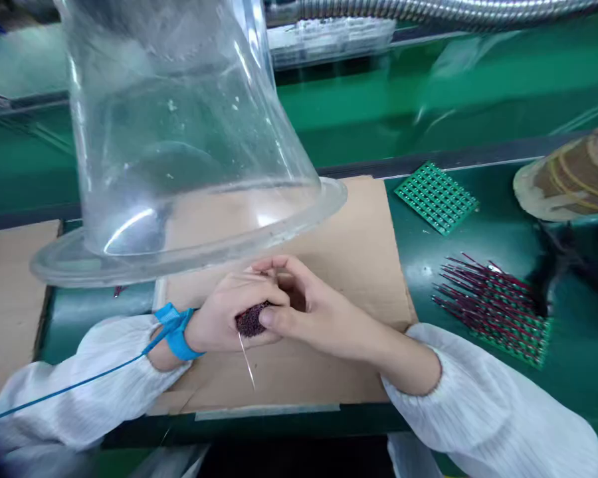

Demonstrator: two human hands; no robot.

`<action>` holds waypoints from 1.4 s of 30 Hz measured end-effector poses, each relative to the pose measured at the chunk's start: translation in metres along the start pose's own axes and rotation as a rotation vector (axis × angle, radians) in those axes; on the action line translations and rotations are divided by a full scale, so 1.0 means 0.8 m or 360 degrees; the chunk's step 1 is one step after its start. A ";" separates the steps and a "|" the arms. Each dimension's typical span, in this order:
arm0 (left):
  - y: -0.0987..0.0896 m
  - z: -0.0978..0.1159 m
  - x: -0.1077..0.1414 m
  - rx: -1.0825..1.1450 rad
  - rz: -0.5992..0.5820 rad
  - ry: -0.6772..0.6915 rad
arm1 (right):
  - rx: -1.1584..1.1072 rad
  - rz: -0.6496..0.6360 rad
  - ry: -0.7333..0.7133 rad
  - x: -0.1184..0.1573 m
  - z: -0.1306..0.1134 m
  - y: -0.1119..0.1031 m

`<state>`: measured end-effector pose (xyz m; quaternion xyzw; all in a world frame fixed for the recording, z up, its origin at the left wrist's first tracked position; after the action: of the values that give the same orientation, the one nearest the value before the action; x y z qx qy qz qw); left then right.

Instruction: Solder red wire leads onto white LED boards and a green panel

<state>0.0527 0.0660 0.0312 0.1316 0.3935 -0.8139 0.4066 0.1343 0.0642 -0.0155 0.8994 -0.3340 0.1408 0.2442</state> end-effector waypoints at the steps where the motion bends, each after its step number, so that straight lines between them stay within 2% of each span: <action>1: 0.000 -0.002 0.000 0.0008 -0.0005 -0.0016 | 0.0014 0.0027 0.0015 0.000 -0.001 -0.002; 6: 0.000 -0.004 -0.002 0.0039 0.0013 -0.0021 | 0.0052 0.0108 0.0088 0.000 -0.001 -0.005; 11: 0.008 -0.005 -0.003 0.0082 -0.0040 -0.0003 | 0.0018 0.0119 0.0071 -0.002 0.001 -0.004; 21: 0.008 -0.003 -0.002 0.0159 0.0002 0.0082 | 0.0000 0.0164 0.0087 0.000 -0.002 0.001; 28: 0.015 -0.006 0.003 0.0069 -0.0094 0.0018 | -0.0013 0.0199 0.0122 -0.003 0.003 0.002; 35: 0.008 -0.007 -0.001 0.0231 -0.0020 0.0038 | 0.0023 0.0227 0.0105 0.000 -0.003 0.004; 42: 0.010 -0.008 -0.001 0.0241 -0.0039 0.0001 | -0.0001 0.0244 0.0060 -0.004 0.001 0.006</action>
<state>0.0583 0.0685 0.0233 0.1574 0.3326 -0.8462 0.3856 0.1287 0.0624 -0.0155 0.8684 -0.3973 0.1758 0.2391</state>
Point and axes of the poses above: each hand's wrist, its own x-axis away from the middle knuckle, its own y-axis out of the palm, z = x × y, the point moved 9 cm from there along -x, towards the middle knuckle, and after that the axes turned 15 degrees about y, right-handed, at the moved point
